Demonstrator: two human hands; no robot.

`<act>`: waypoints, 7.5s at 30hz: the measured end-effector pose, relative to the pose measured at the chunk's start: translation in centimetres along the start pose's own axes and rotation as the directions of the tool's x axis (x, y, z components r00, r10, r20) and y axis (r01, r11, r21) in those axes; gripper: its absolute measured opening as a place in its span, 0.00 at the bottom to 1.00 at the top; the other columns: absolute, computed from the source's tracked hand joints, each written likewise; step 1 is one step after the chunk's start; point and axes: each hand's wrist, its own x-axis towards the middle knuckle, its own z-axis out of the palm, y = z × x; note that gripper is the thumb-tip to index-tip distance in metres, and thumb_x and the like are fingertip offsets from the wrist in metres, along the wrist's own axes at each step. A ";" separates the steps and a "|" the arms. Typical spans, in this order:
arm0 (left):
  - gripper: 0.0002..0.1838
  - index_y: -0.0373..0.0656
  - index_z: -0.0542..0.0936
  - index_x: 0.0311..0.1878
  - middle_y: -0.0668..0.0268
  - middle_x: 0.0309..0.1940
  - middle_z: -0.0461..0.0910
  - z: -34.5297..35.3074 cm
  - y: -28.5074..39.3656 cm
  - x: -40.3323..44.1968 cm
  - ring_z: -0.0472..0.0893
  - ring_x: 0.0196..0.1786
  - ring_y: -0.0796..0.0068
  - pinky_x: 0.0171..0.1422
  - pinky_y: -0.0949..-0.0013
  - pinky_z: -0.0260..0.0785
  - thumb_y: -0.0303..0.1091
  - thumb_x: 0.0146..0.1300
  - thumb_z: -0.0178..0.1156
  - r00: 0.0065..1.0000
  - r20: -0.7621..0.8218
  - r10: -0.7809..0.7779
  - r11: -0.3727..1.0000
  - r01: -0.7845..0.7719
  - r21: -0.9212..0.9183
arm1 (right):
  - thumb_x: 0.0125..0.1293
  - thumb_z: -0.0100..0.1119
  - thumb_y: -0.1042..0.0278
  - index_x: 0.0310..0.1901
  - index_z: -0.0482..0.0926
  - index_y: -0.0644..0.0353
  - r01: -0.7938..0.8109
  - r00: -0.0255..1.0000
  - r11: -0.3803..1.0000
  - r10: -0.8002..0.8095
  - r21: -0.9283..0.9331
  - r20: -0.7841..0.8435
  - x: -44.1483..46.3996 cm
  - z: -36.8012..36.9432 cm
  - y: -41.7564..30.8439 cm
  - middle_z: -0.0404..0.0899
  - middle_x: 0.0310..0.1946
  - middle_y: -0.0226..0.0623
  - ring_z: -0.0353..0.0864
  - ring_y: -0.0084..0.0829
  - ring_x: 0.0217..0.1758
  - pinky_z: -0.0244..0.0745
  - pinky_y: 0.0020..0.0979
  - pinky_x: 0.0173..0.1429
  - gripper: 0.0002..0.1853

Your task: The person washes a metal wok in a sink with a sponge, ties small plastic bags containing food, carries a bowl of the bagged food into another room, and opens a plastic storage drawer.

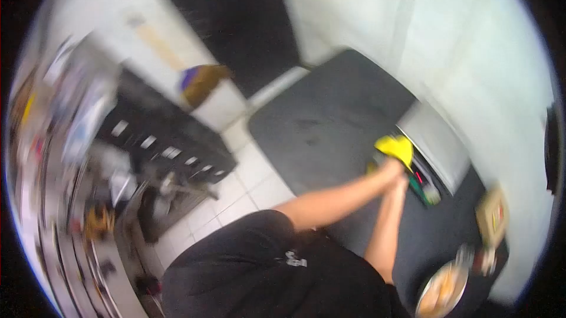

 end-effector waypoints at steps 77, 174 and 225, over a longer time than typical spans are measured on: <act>0.13 0.44 0.75 0.35 0.65 0.38 0.70 -44.3 -14.8 -112.8 0.75 0.45 0.68 0.69 0.45 0.50 0.19 0.43 0.56 -0.338 -0.462 0.820 0.537 0.735 0.414 | 0.47 0.69 0.67 0.30 0.82 0.61 0.102 -0.958 0.966 0.031 0.238 0.284 -60.4 78.9 56.9 0.80 0.21 0.37 0.78 0.33 0.20 0.69 0.30 0.25 0.09; 0.12 0.41 0.80 0.43 0.56 0.51 0.74 -43.5 -42.2 -116.7 0.75 0.55 0.56 0.57 0.61 0.67 0.25 0.53 0.63 0.517 -0.690 0.507 0.862 -0.308 0.403 | 0.65 0.54 0.69 0.47 0.79 0.56 0.665 0.634 0.166 0.390 -0.728 0.668 -74.4 61.3 58.5 0.78 0.19 0.34 0.77 0.26 0.17 0.72 0.27 0.26 0.11; 0.11 0.56 0.82 0.40 0.79 0.35 0.81 -64.7 -14.4 -103.6 0.75 0.34 0.82 0.59 0.70 0.56 0.47 0.55 0.63 0.155 -0.612 0.776 0.235 0.829 0.508 | 0.57 0.51 0.78 0.45 0.80 0.61 0.725 -0.349 -0.145 0.766 0.673 0.540 -40.1 101.3 51.8 0.76 0.47 0.44 0.77 0.43 0.50 0.73 0.36 0.54 0.14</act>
